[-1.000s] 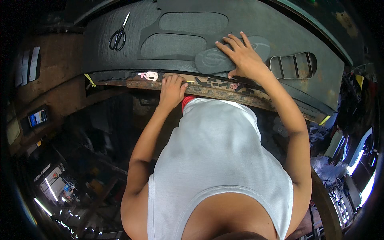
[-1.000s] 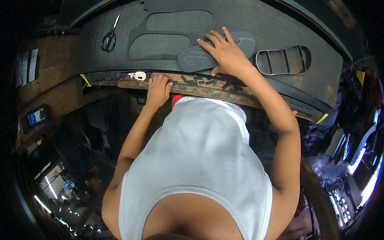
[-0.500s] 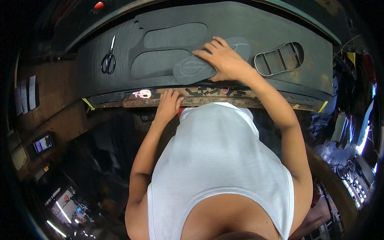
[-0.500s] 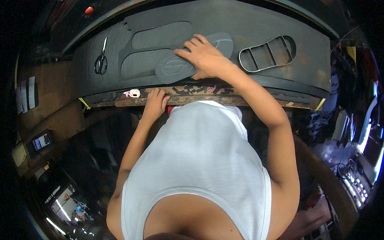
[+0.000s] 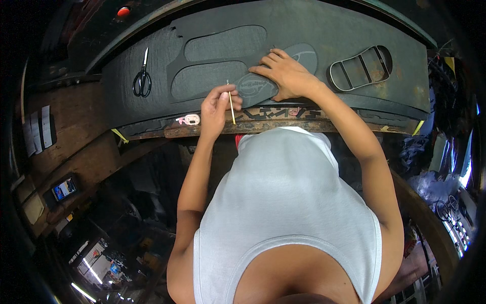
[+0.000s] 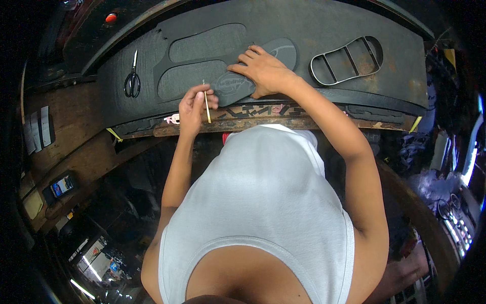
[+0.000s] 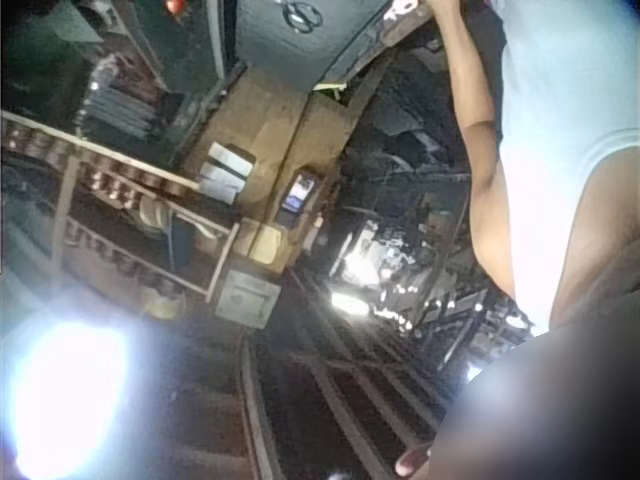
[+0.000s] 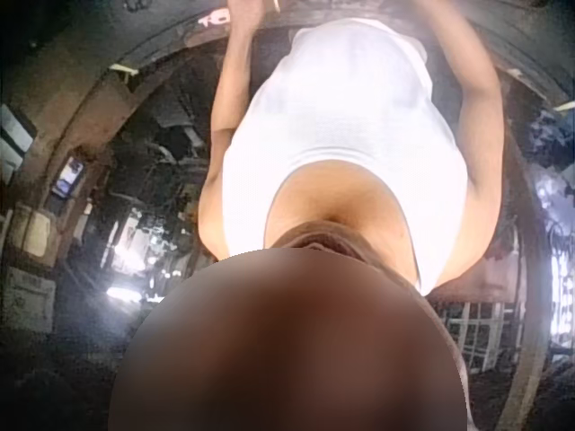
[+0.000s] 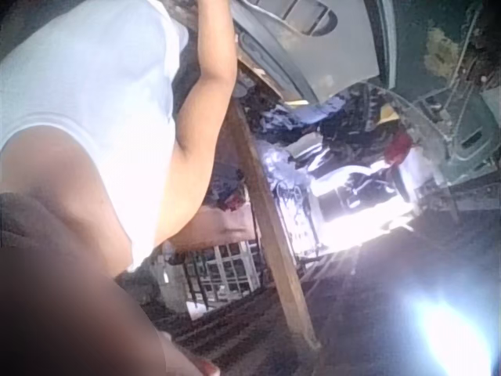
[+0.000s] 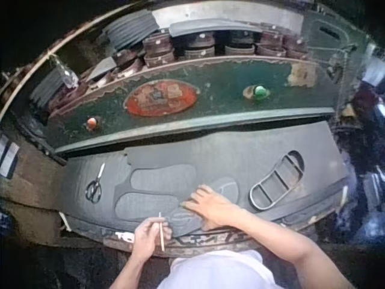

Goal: The person places a metal slipper sole template on a sheet of dark foam, traces the outline, and cuts the foam with scissors. The person repeats this process to produce multiple slipper sole blanks, stacking the cut pieces on the workbench.

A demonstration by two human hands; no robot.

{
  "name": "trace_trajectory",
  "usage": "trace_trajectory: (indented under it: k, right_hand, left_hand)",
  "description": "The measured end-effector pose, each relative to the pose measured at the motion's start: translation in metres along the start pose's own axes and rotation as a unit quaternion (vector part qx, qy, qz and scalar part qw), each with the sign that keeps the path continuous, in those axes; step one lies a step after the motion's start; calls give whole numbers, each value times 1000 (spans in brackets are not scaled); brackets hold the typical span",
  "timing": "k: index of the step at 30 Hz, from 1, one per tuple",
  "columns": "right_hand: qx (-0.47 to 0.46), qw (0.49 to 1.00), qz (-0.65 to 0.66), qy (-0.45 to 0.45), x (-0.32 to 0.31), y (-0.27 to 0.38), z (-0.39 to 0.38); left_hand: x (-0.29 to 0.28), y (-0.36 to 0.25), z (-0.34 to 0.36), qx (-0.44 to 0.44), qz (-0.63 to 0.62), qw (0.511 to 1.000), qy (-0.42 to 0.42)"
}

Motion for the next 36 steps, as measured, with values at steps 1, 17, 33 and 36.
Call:
trace_trajectory:
  k: [1, 17, 33, 36]
  right_hand:
    - [1, 1000, -1, -2, 0, 0, 0]
    - [-6, 999, 9, -44, -1, -4, -2]
    - [-1, 999, 10, -42, 0, -4, -2]
    - [1, 999, 9, -44, -1, -4, -2]
  left_hand:
    - [7, -7, 7, 44, -1, 999, 5]
    - [30, -32, 22, 194, 319, 927, -38]
    - [35, -32, 28, 187, 324, 926, -41]
    - [37, -32, 28, 185, 325, 927, -30]
Point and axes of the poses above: each hand's wrist, its own z-axis towards the middle knuckle, its own x-axis out of the palm, y = z × x, the point moved 10 cm from there along z, towards the middle knuckle, and after that the axes turned 4 degrees about -y, right-handed, at the moved point
